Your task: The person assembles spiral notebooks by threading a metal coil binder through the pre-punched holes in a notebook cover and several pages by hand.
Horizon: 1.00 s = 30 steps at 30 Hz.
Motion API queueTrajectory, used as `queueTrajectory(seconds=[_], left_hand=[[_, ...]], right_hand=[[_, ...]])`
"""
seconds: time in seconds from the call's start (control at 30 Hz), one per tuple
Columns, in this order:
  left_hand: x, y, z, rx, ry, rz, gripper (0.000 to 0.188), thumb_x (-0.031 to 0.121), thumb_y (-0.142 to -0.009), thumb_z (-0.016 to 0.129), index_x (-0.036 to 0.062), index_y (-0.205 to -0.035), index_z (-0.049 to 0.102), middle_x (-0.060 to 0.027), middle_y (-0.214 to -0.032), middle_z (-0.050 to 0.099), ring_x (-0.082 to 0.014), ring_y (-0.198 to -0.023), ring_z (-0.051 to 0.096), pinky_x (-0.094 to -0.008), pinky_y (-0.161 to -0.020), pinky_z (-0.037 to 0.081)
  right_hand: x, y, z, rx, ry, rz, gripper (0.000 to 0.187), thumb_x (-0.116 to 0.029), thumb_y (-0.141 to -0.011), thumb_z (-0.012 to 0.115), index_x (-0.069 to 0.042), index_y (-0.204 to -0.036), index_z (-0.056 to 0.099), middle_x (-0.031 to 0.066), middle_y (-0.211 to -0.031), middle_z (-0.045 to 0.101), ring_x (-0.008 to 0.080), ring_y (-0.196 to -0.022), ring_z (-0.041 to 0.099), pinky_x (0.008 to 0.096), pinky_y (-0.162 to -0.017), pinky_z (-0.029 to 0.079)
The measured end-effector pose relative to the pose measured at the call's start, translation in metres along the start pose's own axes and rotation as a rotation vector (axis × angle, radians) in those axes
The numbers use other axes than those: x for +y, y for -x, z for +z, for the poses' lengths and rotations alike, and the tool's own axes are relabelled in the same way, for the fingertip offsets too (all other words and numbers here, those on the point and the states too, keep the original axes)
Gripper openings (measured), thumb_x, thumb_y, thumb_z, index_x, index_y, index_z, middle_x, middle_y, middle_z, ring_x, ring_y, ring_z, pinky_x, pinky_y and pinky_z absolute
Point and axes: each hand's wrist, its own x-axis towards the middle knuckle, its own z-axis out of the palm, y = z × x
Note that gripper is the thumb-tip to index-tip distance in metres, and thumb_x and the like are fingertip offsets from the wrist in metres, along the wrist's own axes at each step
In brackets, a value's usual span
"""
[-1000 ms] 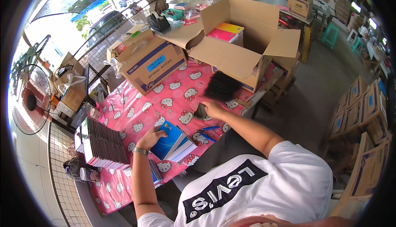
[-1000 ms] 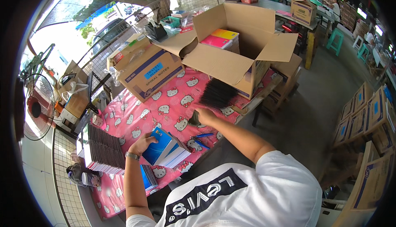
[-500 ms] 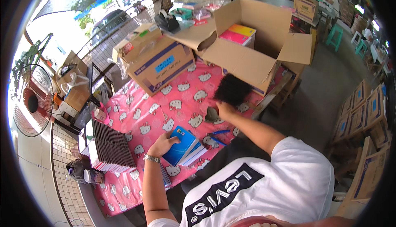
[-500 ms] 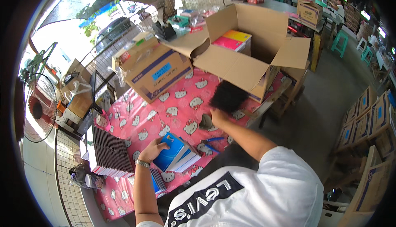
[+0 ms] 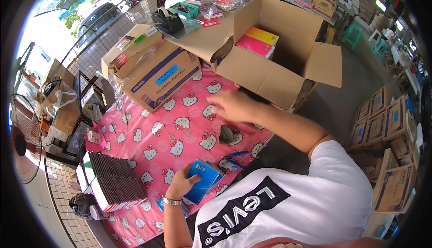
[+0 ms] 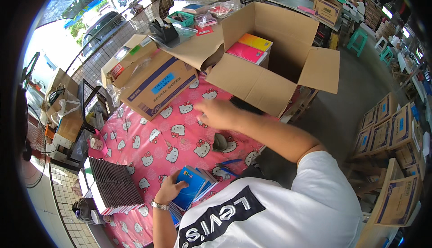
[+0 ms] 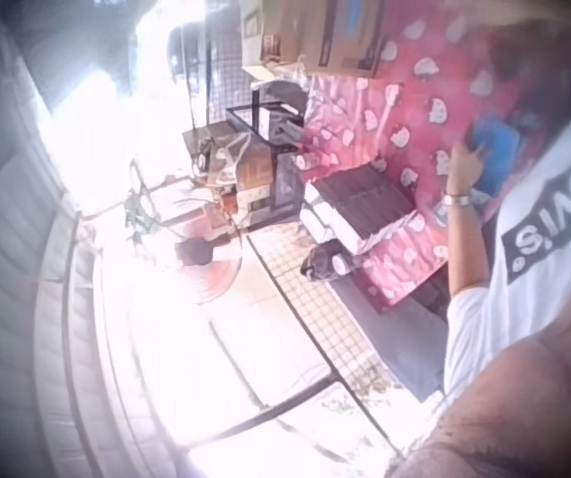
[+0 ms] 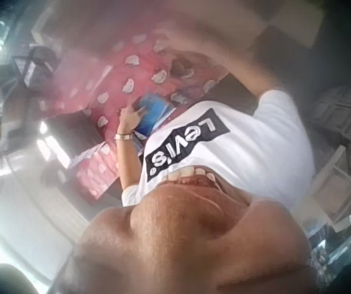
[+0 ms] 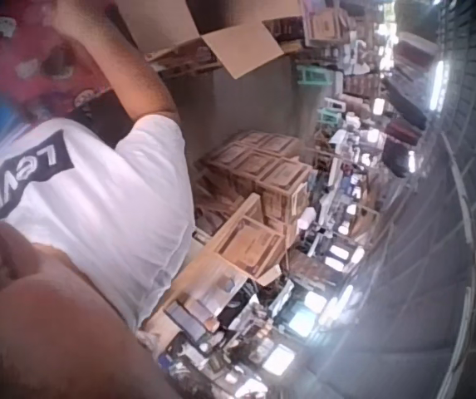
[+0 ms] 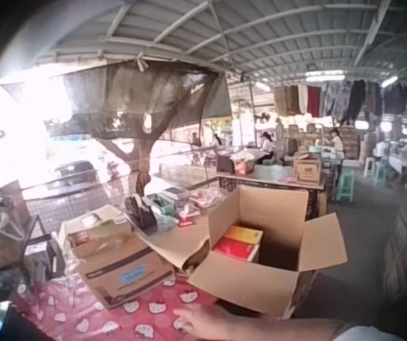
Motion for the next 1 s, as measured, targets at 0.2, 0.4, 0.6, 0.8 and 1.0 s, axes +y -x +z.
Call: queueTrajectory(seconds=[0.2, 0.4, 0.6, 0.8, 1.0], left_hand=[[-0.01, -0.002, 0.001, 0.029, 0.027, 0.024, 0.063, 0.029, -0.072, 0.069, 0.0, -0.128, 0.058, -0.0245, -0.103, 0.069, -0.038, -0.098, 0.068, -0.0409, -0.087, 0.052], [-0.006, -0.002, 0.001, 0.023, 0.024, -0.044, 0.064, 0.028, -0.07, 0.071, -0.0001, -0.126, 0.06, -0.0231, -0.104, 0.07, -0.0356, -0.098, 0.069, -0.0392, -0.088, 0.051], [-0.012, -0.01, 0.0, -0.079, 0.064, -0.235, 0.069, 0.015, -0.071, 0.072, -0.0032, -0.135, 0.052, -0.013, -0.114, 0.068, -0.0197, -0.1, 0.064, -0.0336, -0.09, 0.05], [0.023, -0.031, -0.012, -0.147, 0.067, -0.385, 0.068, 0.014, -0.071, 0.073, -0.0028, -0.133, 0.052, -0.0131, -0.108, 0.068, -0.0201, -0.097, 0.064, -0.0323, -0.088, 0.05], [0.024, -0.024, 0.002, -0.141, 0.127, -0.542, 0.073, 0.021, -0.068, 0.075, -0.0012, -0.134, 0.054, -0.0195, -0.099, 0.071, -0.0283, -0.094, 0.07, -0.035, -0.086, 0.052]], right_hand=[[-0.012, -0.045, -0.188, 0.412, 0.105, -0.103, 0.029, -0.019, -0.091, 0.069, -0.003, -0.115, 0.068, 0.0136, -0.092, 0.071, 0.0189, -0.078, 0.069, 0.0333, -0.069, 0.054], [0.073, -0.111, -0.306, 0.631, 0.22, -0.104, 0.025, -0.025, -0.088, 0.07, -0.007, -0.105, 0.072, 0.0125, -0.089, 0.074, 0.0253, -0.08, 0.072, 0.0357, -0.073, 0.056], [0.197, -0.207, -0.341, 0.382, 0.387, -0.016, 0.021, -0.024, -0.085, 0.068, -0.006, -0.096, 0.073, 0.0146, -0.087, 0.073, 0.0288, -0.08, 0.071, 0.0382, -0.074, 0.055], [0.347, -0.292, -0.289, -0.298, 0.902, 0.131, 0.021, -0.01, -0.079, 0.061, -0.003, -0.094, 0.074, 0.0205, -0.091, 0.072, 0.0373, -0.084, 0.07, 0.0428, -0.075, 0.054], [0.325, -0.357, -0.232, -0.245, 0.695, 0.246, 0.028, -0.006, -0.079, 0.057, 0.0, -0.102, 0.073, 0.0215, -0.111, 0.07, 0.0357, -0.101, 0.068, 0.0436, -0.084, 0.054]])
